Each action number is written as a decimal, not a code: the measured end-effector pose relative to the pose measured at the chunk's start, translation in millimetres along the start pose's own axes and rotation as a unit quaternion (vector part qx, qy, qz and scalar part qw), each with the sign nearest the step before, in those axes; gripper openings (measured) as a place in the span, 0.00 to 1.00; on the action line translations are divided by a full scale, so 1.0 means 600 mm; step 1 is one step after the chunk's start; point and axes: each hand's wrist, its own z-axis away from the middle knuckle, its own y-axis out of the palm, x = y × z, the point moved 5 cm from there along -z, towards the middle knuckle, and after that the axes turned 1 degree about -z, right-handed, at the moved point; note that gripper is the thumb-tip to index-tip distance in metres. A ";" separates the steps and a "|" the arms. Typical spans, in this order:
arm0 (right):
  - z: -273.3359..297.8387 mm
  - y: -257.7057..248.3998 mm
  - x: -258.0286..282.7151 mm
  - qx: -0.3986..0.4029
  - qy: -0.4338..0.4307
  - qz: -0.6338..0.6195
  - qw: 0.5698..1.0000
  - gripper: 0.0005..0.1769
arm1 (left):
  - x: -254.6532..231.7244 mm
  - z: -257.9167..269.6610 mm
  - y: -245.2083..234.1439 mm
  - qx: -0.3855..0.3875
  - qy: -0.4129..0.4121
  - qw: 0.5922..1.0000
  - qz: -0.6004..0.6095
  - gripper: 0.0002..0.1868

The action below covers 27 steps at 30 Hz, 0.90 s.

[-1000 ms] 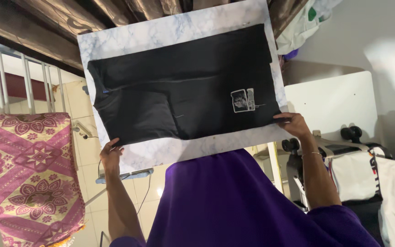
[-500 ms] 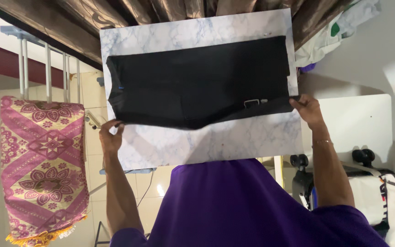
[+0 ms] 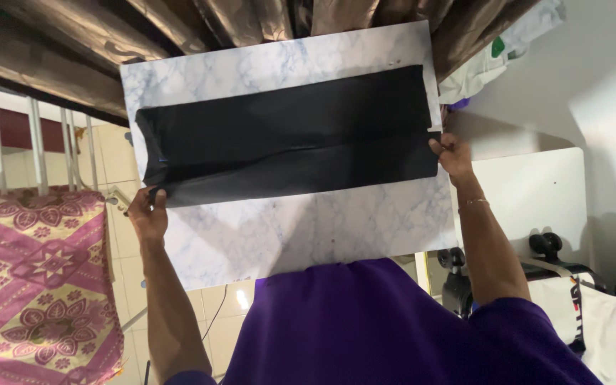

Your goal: The person folds a black t-shirt on a table, smoothing the fabric and tucking in the sleeves to create a rectangular shape.

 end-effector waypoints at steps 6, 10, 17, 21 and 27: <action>-0.043 0.008 -0.012 0.000 -0.042 -0.009 0.999 0.14 | -0.013 -0.013 0.008 -0.008 -0.065 0.998 0.026 0.09; -0.024 0.012 -0.007 0.129 -0.113 -0.138 0.976 0.08 | -0.018 -0.010 0.009 -0.010 -0.091 0.972 -0.216 0.19; 0.005 0.000 -0.020 0.018 0.067 -0.007 0.998 0.13 | 0.022 0.005 0.026 -0.007 -0.115 0.982 -0.151 0.20; -0.005 0.009 -0.013 -0.025 0.092 0.053 0.994 0.15 | 0.036 -0.005 0.031 -0.046 -0.060 0.985 -0.158 0.21; -0.039 0.027 -0.030 -0.056 0.012 -0.022 0.998 0.14 | 0.013 -0.004 0.039 -0.067 -0.031 0.995 -0.061 0.11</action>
